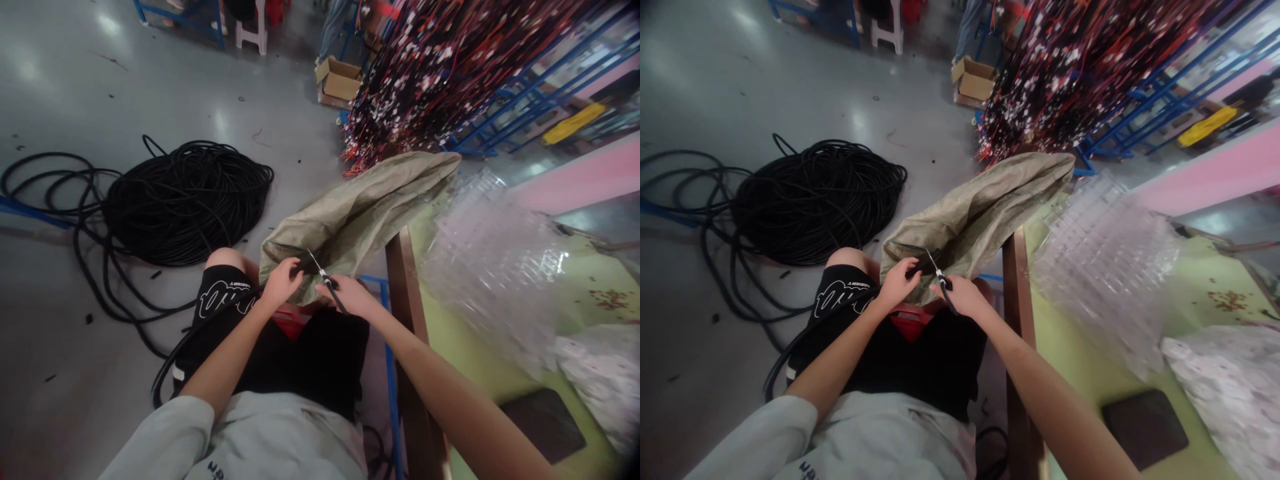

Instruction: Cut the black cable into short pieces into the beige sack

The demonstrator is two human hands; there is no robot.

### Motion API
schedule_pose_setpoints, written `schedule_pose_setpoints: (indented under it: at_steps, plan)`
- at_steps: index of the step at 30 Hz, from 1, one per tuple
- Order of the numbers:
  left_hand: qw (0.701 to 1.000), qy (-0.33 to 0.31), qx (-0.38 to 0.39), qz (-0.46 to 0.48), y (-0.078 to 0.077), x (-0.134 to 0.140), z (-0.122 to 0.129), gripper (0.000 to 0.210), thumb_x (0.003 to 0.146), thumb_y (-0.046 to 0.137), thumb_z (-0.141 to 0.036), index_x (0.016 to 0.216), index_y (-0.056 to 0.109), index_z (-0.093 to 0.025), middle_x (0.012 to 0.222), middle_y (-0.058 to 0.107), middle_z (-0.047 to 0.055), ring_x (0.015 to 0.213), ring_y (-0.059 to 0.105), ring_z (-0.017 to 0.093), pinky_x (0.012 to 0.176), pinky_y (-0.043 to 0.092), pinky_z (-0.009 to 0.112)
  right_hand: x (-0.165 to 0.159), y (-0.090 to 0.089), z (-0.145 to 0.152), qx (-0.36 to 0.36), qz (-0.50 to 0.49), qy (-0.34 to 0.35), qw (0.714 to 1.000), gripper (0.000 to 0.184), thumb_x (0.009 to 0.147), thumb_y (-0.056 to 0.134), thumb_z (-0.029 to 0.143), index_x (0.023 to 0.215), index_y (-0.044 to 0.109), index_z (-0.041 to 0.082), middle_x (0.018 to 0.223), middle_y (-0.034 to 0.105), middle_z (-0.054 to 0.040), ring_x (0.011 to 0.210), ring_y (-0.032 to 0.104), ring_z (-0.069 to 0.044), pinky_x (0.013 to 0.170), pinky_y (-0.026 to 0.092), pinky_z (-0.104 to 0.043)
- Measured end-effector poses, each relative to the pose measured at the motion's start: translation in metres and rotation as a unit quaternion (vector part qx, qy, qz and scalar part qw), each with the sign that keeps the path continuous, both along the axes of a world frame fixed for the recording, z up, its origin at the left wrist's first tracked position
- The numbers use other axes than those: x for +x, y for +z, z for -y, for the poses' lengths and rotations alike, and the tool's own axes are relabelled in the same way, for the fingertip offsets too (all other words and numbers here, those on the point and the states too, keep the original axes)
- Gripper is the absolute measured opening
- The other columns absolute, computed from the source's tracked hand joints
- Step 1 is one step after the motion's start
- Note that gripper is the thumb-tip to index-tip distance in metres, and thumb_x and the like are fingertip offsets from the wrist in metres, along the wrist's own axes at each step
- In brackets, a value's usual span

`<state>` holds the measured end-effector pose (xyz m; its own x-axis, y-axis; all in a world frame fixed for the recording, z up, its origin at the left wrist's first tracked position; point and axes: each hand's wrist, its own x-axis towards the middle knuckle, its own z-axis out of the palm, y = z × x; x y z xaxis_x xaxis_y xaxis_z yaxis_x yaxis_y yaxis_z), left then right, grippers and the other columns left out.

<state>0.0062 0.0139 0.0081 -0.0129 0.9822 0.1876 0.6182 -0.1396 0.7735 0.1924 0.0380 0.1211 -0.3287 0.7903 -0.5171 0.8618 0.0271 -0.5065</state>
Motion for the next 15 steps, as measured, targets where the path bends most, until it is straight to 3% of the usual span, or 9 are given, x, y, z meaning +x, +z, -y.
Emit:
schedule_pose_setpoints:
  at_steps: [3, 6, 11, 15]
  plan:
    - [0.992, 0.018, -0.066, -0.106, 0.008, 0.004, 0.003, 0.027, 0.093, 0.047, -0.038, 0.108, 0.056, -0.018, 0.091, 0.067, 0.008, 0.081, 0.066, 0.022, 0.072, 0.049, 0.032, 0.0, 0.001, -0.002, -0.009, 0.01, -0.01, 1.0, 0.038, 0.086, 0.059, 0.056, 0.076, 0.058, 0.019, 0.067, 0.063, -0.0038, 0.059, 0.061, -0.018, 0.053, 0.039, -0.023]
    - [0.97, 0.029, -0.119, -0.212, 0.015, 0.006, 0.006, 0.041, 0.096, 0.034, -0.049, 0.099, 0.059, -0.016, 0.083, 0.067, 0.011, 0.076, 0.066, 0.026, 0.067, 0.045, 0.033, 0.001, 0.0, -0.003, -0.002, 0.012, -0.036, 0.999, 0.036, 0.085, 0.061, 0.055, 0.077, 0.059, 0.02, 0.065, 0.062, -0.0035, 0.061, 0.061, -0.019, 0.055, 0.04, -0.024]
    - [0.973, -0.022, -0.122, -0.195, 0.016, -0.002, 0.005, 0.04, 0.097, 0.032, -0.05, 0.105, 0.059, -0.022, 0.091, 0.067, 0.007, 0.081, 0.065, 0.021, 0.067, 0.042, 0.028, 0.001, -0.005, -0.003, -0.002, -0.023, -0.065, 0.998, 0.035, 0.083, 0.063, 0.055, 0.084, 0.058, 0.02, 0.065, 0.06, -0.0018, 0.062, 0.059, -0.018, 0.056, 0.042, -0.025]
    - [0.979, -0.013, -0.073, -0.191, 0.011, -0.009, 0.003, 0.037, 0.096, 0.037, -0.05, 0.111, 0.06, -0.025, 0.094, 0.066, 0.005, 0.083, 0.063, 0.02, 0.07, 0.041, 0.028, 0.002, -0.003, -0.003, -0.025, -0.062, -0.054, 0.996, 0.039, 0.082, 0.063, 0.056, 0.09, 0.057, 0.018, 0.07, 0.061, -0.0007, 0.064, 0.057, -0.016, 0.059, 0.044, -0.024]
